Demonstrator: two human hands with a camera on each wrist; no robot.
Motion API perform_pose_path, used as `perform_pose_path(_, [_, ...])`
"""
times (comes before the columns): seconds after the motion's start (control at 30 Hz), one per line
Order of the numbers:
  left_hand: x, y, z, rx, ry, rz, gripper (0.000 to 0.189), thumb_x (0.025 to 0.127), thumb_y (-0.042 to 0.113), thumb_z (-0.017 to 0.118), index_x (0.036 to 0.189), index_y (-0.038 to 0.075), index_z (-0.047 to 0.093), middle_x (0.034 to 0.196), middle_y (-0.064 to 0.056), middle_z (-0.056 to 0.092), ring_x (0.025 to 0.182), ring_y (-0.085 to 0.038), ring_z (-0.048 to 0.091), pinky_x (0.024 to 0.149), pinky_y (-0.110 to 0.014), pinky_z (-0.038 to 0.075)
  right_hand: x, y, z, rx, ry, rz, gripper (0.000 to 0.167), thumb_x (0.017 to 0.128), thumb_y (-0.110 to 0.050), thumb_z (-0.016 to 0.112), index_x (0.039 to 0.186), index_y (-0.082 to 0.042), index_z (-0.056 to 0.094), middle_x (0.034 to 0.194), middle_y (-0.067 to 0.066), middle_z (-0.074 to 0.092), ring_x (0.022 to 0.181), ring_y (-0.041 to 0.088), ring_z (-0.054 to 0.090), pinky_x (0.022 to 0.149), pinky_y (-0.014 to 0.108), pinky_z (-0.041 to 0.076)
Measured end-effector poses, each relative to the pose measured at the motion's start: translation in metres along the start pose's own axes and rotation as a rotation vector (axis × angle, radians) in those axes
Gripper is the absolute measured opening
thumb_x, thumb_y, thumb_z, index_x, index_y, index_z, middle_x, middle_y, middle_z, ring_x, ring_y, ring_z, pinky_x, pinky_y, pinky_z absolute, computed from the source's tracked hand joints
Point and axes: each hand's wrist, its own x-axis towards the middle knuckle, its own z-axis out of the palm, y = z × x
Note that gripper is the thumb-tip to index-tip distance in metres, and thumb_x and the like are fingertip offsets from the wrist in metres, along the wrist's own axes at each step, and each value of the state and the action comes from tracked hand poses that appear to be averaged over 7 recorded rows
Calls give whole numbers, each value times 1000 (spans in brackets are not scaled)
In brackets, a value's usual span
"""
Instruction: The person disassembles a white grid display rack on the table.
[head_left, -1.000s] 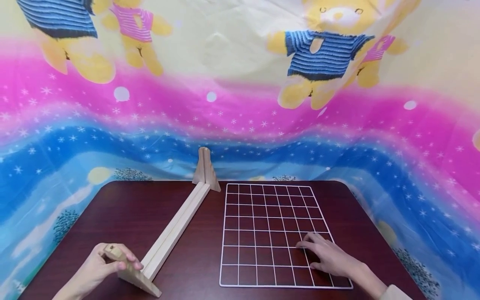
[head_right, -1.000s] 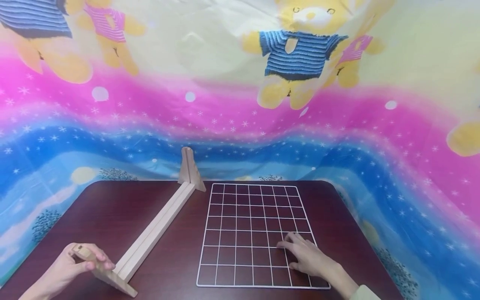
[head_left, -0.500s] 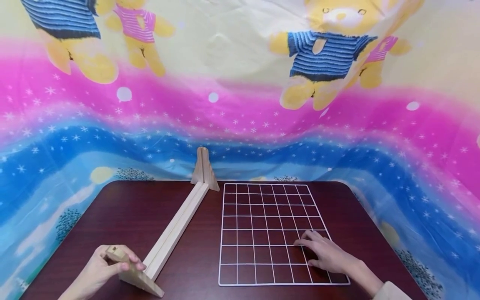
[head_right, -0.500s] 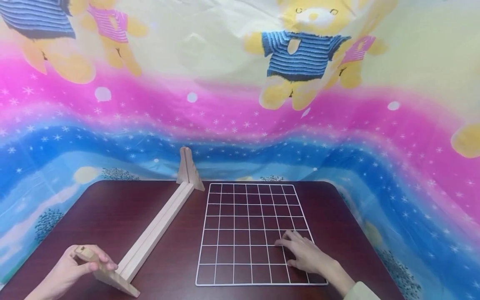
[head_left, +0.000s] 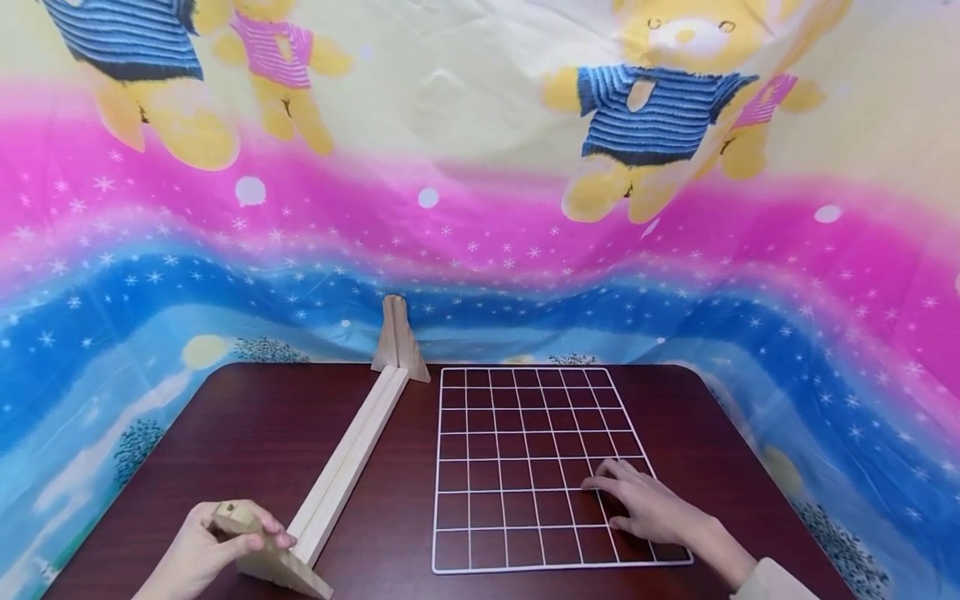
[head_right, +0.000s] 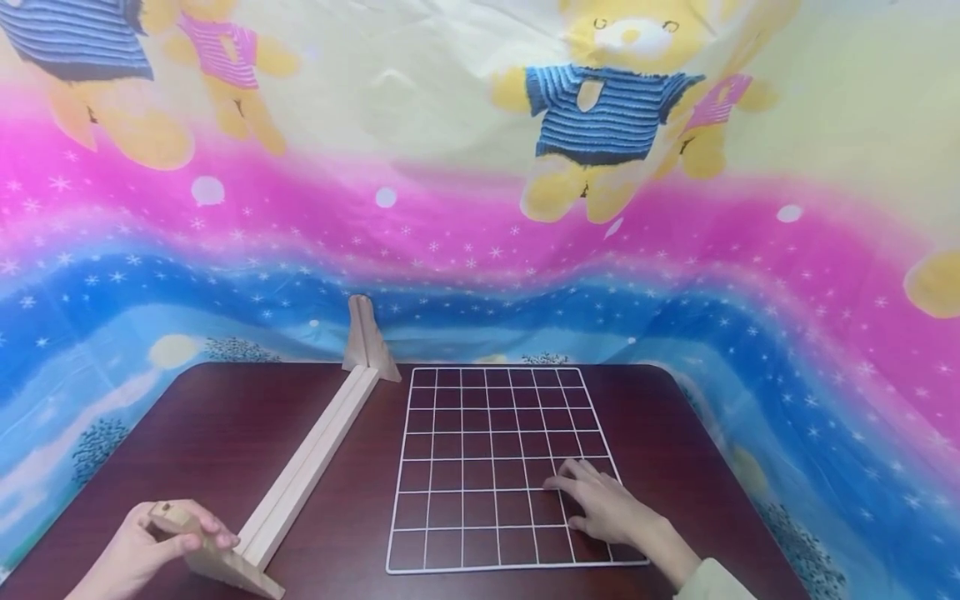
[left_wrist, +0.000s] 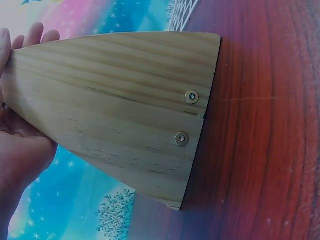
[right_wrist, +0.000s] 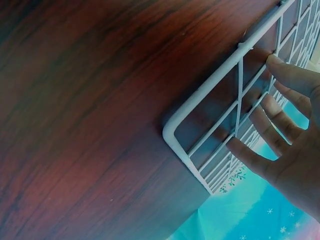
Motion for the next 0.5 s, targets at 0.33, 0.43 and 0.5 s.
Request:
perform_pose_path(0.33, [-2,1,5,-26,28,-5,32,92,-22,42,111,-6,63,102,-20,70,98,-28,68,81,-32,54,9,-4,3,-12,-1,-2,50,78,-12,80,124,-19,61,114,-5,47,96,12,48,69,33,46])
perform_pose_path(0.43, [-3,0,6,-5,39,9,32,91,-23,42,110,-7,62,101,-20,70,97,-28,68,80,-31,55,12,-6,4,-26,7,-5,50,78,-13,80,124,-19,61,114,-5,48,97,13,49,69,34,47])
perform_pose_path(0.5, [-3,0,6,0,45,19,33,90,-24,42,110,-8,62,101,-20,70,96,-28,68,80,-31,55,14,-7,5,-33,3,-1,50,78,-13,80,124,-19,61,114,-5,48,99,14,50,69,33,47])
